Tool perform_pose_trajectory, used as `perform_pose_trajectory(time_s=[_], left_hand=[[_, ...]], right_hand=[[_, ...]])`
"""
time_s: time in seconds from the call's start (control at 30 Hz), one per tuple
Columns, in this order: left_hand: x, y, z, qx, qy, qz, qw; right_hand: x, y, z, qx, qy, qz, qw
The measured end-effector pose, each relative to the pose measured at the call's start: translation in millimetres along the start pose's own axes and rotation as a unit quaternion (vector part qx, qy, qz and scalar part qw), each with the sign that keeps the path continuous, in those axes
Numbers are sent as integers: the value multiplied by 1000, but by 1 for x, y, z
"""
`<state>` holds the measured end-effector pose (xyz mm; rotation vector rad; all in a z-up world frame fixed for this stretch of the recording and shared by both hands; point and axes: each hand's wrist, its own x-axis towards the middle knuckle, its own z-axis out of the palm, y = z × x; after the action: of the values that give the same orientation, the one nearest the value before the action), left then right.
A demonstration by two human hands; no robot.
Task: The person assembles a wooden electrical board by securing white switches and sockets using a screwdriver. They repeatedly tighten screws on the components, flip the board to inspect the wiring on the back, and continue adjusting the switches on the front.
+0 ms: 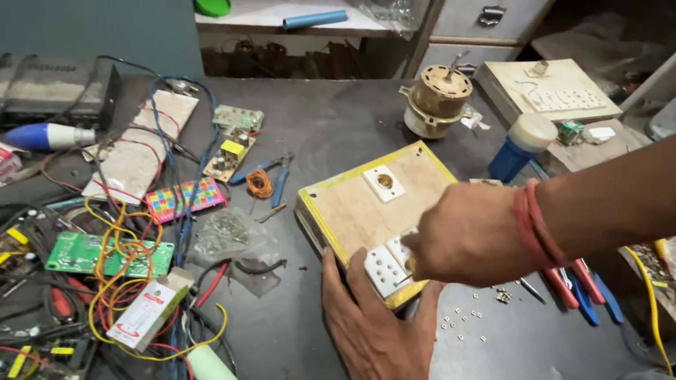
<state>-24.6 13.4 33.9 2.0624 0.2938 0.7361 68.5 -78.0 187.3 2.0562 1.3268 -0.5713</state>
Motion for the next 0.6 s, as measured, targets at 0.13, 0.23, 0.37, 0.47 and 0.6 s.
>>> perform_pose_trajectory(time_s=[0.13, 0.23, 0.37, 0.47, 0.6], left_hand=[[2, 0, 3, -7, -20, -31, 999], [0, 0, 4, -6, -4, -33, 999], [-2, -5, 11, -7, 34, -2, 999], [-1, -5, 12, -7, 43, -8, 999], [0, 0, 6, -7, 47, 5, 999]], right_hand=[[2, -1, 0, -108, 73, -173, 976], [6, -8, -4, -71, 66, -154, 983], [12, -13, 4, 91, 5, 77, 993], [35, 2, 2, 312, -66, 221, 922], [43, 15, -2, 453, -192, 324, 808]])
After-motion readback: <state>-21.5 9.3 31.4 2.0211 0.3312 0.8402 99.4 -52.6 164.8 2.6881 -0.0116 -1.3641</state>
